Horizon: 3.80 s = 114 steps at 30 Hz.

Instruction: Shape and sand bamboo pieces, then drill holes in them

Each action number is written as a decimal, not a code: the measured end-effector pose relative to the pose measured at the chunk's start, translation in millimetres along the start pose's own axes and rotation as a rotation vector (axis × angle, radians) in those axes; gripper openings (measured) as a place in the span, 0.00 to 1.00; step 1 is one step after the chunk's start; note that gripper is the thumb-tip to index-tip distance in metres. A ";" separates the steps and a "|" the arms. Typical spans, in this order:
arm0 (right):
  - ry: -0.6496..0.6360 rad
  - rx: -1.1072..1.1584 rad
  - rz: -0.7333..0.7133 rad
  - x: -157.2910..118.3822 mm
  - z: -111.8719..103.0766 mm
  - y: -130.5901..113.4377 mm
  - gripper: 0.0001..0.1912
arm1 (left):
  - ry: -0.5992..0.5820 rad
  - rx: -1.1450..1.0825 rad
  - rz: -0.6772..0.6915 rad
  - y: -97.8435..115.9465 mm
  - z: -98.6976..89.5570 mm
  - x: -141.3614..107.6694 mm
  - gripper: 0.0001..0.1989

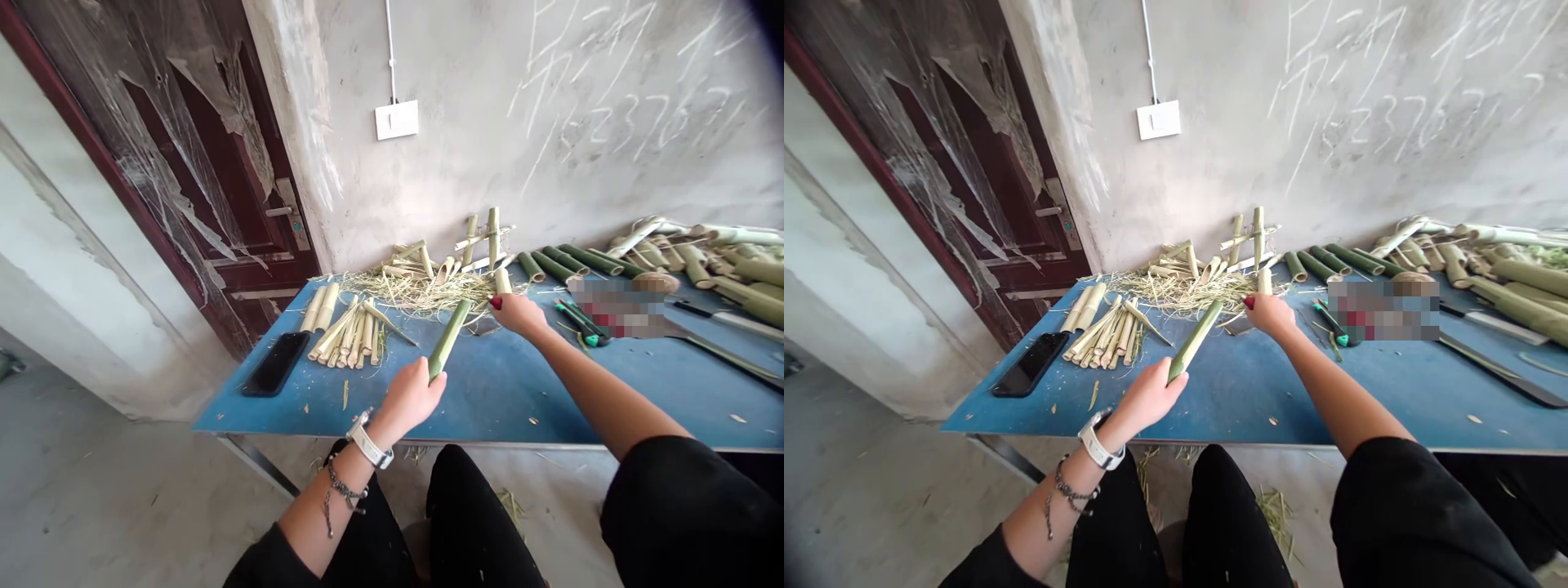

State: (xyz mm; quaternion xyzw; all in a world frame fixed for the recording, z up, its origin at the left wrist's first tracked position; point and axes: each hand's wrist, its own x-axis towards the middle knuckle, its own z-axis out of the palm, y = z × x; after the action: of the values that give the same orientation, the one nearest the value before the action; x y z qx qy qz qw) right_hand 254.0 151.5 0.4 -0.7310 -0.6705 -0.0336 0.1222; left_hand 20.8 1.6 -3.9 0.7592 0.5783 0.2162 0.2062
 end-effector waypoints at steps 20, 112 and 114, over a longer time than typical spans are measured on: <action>-0.020 -0.038 -0.015 -15.2 9.4 -2.2 0.14 | -0.111 0.015 0.078 5.4 -3.7 -1.7 0.15; 0.247 1.793 0.267 -14.2 25.5 22.9 0.12 | -0.241 -0.516 0.116 -1.7 31.9 97.9 0.17; 0.230 1.741 0.285 -15.1 26.9 21.6 0.12 | -0.265 -0.581 0.101 0.3 32.3 98.0 0.18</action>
State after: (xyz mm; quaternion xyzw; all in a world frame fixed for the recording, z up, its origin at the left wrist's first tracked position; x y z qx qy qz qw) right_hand 270.8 141.4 -31.7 -0.4476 -0.3447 0.4302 0.7041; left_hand 62.6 94.3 -21.5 0.7178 0.4223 0.2812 0.4768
